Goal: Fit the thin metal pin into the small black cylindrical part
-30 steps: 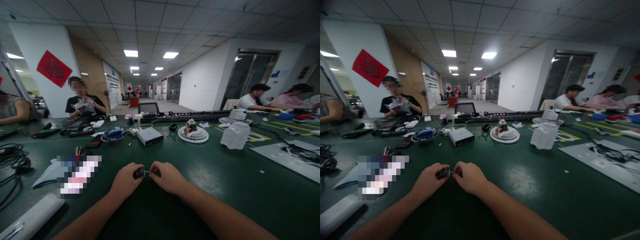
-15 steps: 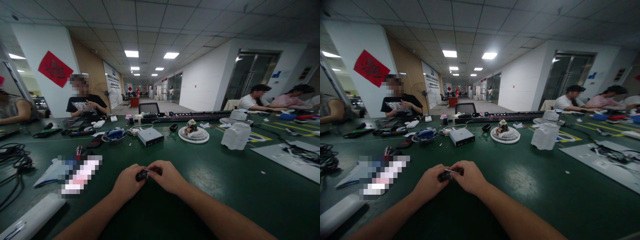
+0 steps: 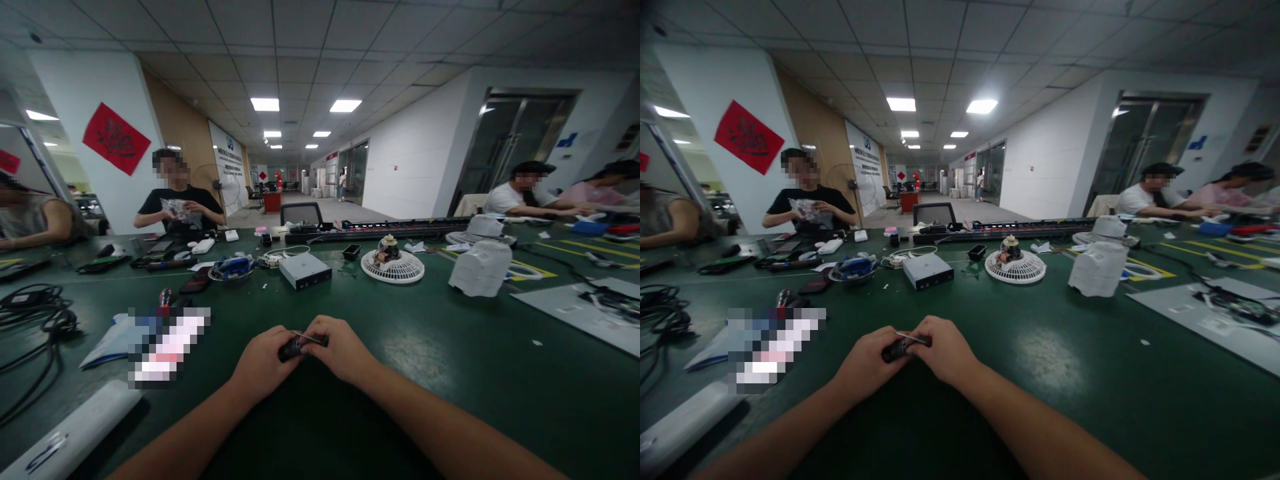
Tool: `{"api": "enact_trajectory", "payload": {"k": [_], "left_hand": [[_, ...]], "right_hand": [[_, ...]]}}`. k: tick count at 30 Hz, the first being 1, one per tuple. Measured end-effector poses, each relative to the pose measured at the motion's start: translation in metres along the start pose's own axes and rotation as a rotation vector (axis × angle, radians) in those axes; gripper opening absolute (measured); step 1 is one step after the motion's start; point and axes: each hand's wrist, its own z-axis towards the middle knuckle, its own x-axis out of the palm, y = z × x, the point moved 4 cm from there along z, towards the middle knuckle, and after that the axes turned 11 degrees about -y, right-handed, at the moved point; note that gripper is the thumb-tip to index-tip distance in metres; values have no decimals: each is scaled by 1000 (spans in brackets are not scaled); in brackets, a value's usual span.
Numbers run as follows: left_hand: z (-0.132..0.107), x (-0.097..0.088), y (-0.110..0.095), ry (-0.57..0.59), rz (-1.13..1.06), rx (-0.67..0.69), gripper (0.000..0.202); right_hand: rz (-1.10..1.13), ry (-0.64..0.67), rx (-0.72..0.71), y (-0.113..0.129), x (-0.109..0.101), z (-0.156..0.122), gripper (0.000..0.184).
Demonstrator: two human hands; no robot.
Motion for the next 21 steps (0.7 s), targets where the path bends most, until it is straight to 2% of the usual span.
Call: {"api": "enact_trajectory", "payload": {"k": [3,5,8,11,13,16,19,21], "left_hand": [[-1,0,-1,1,-6,28,22],[-1,0,-1,25,0,67,28],[-2,2,-2,62,51,168,38],[-2,2,-3,68,80,223,41],[-1,1,-4,50,51,193,39],[1,0,-2,-12,15,72,33],[2,-2,4,-67,59,-43,35],[3,-3,9,-91,93,-102,37]], "right_hand": [[14,-12,-12,-2,1,1,12],[26,-32,73,-9,2,1,11],[79,-30,224,-20,6,0,25],[122,5,248,-22,11,-1,30],[139,5,221,-19,11,-2,31],[98,-24,150,-10,4,0,30],[-154,-63,19,-4,-11,4,11],[-288,-34,-36,-4,-19,6,10]]}}
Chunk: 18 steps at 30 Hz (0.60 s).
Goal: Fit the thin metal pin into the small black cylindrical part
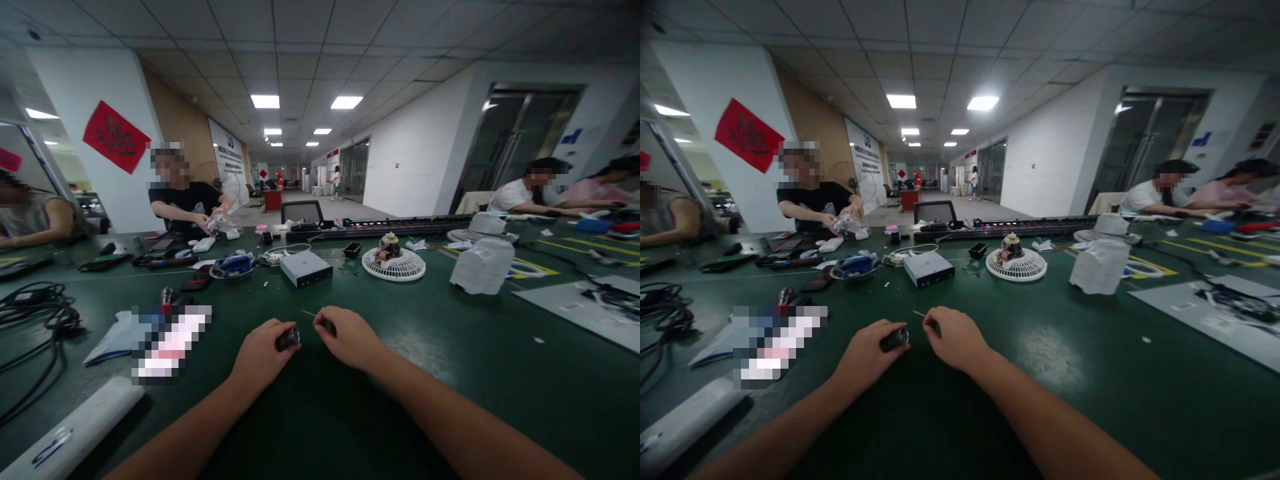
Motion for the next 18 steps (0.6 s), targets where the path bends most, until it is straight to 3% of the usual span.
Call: {"api": "enact_trajectory", "payload": {"k": [4,8,13,18], "left_hand": [[1,0,6,-8,14,-43,34],[0,1,4,20,-1,-6,38],[-1,1,1,48,1,15,39],[0,1,2,53,-4,16,37]], "right_hand": [[-42,79,-54,-2,-4,1,25],[-142,179,-159,4,2,-3,21],[-168,104,-131,10,3,-4,24],[-87,134,-89,13,3,-5,21]]}}
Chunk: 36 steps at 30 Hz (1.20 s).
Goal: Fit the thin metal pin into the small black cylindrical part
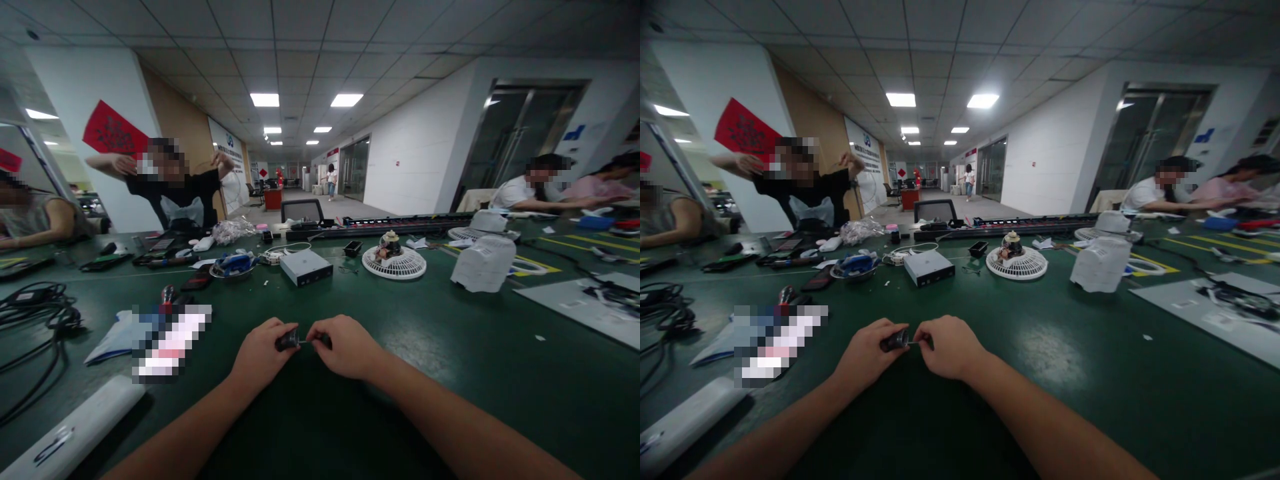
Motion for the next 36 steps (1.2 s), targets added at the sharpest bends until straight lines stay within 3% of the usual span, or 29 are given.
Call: {"api": "enact_trajectory", "payload": {"k": [4,9,17,22,25,28,36], "left_hand": [[0,1,-1,16,5,29,39],[-1,1,-6,56,24,54,38],[0,2,-2,35,61,-1,40],[0,2,2,-3,86,-41,39],[0,1,4,-13,84,-50,37],[0,2,4,-9,60,-47,37],[0,1,-7,64,-43,-27,31]], "right_hand": [[7,-34,63,-5,0,1,23],[75,32,45,-6,6,0,22],[-101,25,123,-10,6,-1,14],[-130,-32,236,-21,0,1,26],[41,80,239,-20,7,0,34],[133,160,188,-16,15,-2,22],[217,-39,122,-15,11,4,15]]}}
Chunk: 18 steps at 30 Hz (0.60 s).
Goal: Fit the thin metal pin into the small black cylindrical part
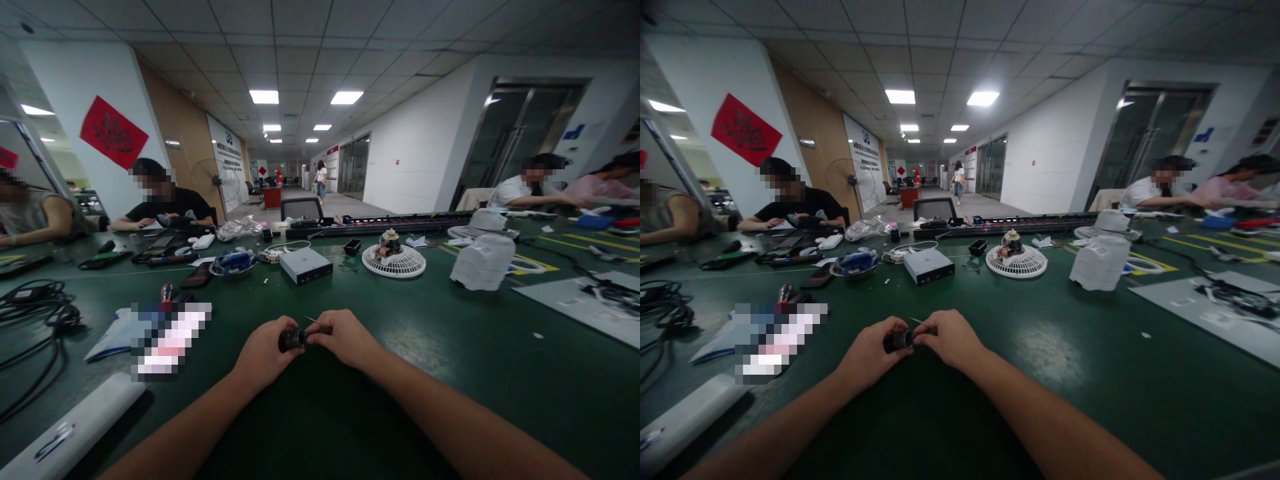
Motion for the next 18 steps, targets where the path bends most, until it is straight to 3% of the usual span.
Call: {"api": "enact_trajectory", "payload": {"k": [7,13,18], "left_hand": [[-3,0,-7,55,-27,106,30],[-5,0,-8,51,-118,95,30],[-6,1,-7,61,-116,127,32]], "right_hand": [[37,-45,43,2,1,-2,14],[214,-53,77,-1,1,-1,9],[140,-81,52,1,0,-3,13]]}}
